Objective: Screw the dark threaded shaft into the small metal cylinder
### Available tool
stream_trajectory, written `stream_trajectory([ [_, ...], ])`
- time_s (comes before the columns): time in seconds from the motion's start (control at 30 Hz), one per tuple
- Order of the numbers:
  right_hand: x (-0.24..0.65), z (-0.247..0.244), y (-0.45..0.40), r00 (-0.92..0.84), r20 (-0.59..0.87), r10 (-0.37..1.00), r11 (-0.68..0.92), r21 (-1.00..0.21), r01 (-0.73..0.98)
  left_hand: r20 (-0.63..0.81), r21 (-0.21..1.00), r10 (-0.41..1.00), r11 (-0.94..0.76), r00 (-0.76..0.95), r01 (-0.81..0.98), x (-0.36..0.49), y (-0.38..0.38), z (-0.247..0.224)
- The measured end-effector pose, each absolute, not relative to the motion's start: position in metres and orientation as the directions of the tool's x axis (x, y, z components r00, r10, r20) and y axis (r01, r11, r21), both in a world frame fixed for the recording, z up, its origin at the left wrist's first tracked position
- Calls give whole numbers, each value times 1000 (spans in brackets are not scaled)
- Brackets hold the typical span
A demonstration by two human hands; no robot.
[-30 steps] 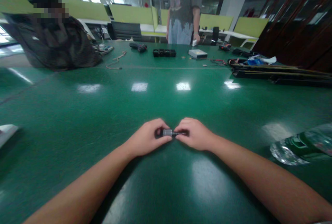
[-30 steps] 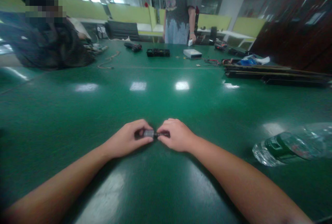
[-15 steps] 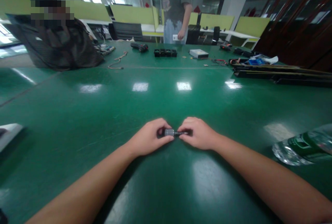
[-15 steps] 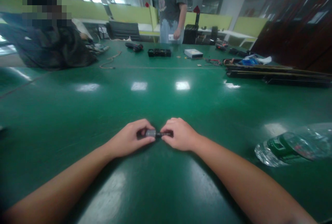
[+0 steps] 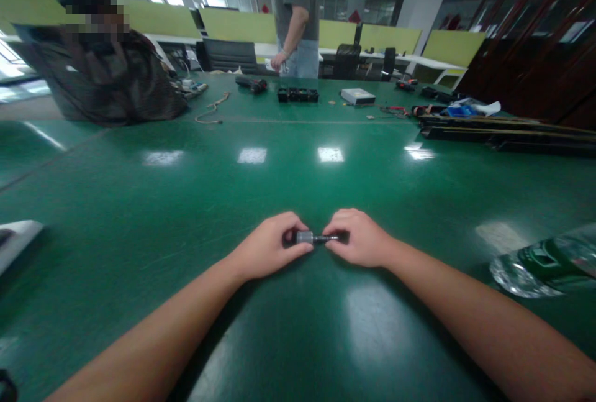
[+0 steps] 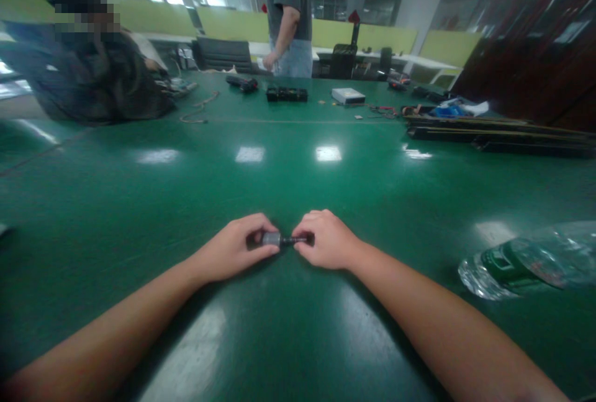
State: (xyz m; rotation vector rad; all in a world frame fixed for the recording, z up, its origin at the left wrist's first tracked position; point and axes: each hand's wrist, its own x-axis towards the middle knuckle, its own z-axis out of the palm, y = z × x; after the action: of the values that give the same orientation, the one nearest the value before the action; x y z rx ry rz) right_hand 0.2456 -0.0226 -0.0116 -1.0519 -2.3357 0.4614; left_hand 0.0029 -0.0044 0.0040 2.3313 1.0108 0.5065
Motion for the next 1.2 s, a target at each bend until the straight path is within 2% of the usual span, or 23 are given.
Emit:
stream_trajectory([
  [1.0, 259, -5, -19, -538, 247, 806, 582, -496, 645, 117, 607, 758, -566, 641, 558, 3, -5, 5],
  [1.2, 266, -2, -17, -493, 208, 845, 518, -547, 657, 117, 610, 762, -561, 637, 560, 2, -5, 4],
])
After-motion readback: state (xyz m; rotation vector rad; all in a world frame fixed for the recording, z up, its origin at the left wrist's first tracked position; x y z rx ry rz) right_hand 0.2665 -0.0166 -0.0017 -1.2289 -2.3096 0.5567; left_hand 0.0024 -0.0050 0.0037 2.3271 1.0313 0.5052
